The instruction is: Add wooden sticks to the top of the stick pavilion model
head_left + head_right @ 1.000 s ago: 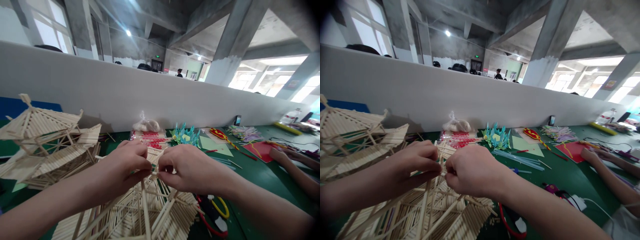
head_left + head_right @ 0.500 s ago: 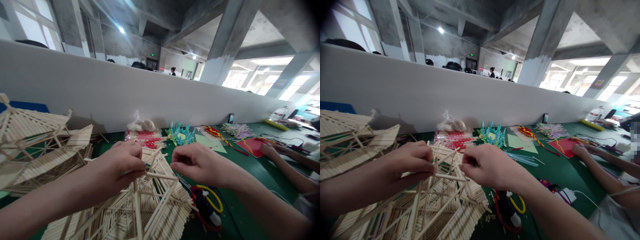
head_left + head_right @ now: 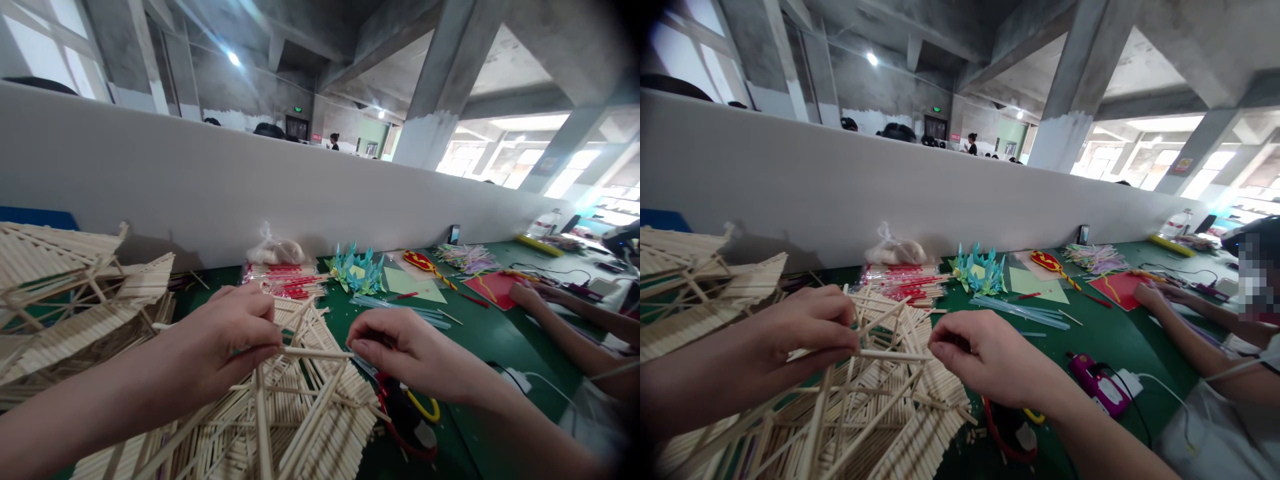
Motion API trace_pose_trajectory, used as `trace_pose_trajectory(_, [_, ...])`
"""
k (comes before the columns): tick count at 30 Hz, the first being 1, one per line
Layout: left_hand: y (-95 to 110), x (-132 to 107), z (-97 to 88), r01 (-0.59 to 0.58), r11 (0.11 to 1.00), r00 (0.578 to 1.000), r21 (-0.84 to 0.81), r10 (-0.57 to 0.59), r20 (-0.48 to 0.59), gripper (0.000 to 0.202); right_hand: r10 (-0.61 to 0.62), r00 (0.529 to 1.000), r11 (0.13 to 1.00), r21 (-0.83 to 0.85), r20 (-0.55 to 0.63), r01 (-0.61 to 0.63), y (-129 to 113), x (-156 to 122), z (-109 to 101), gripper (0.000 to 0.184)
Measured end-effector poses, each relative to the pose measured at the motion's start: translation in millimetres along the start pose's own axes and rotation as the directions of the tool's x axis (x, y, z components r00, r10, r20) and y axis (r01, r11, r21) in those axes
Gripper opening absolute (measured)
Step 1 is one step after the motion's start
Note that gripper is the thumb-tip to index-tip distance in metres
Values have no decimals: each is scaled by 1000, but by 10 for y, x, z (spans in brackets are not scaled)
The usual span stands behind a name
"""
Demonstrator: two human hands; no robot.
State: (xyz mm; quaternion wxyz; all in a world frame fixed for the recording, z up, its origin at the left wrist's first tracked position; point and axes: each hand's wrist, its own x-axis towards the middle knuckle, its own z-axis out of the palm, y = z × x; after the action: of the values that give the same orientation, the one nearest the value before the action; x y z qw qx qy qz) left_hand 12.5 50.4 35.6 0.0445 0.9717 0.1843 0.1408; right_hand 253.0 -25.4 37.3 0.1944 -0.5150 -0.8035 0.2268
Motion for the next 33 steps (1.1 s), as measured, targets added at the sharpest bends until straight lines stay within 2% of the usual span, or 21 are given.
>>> trace_pose_trajectory(6, [-2,12,-16,-15,1000,1000,-1,15,-20,25,9,998,994,108,-67,-2,38,-57,78,10])
trace_pose_trajectory(11, [-7,5,-3,-16,1000,1000,14,16,-2,26,6,994,994,113,-112,7,62,-70,141,7])
trace_pose_trajectory(23, [-15,4,-1,9,1000,1000,-2,-9,15,26,8,994,996,94,-105,2,58,-73,159,9])
trace_pose_trajectory(33, [-18,24,-6,10,1000,999,20,-11,48,30,21,993,981,195,-120,3,56,-69,182,8])
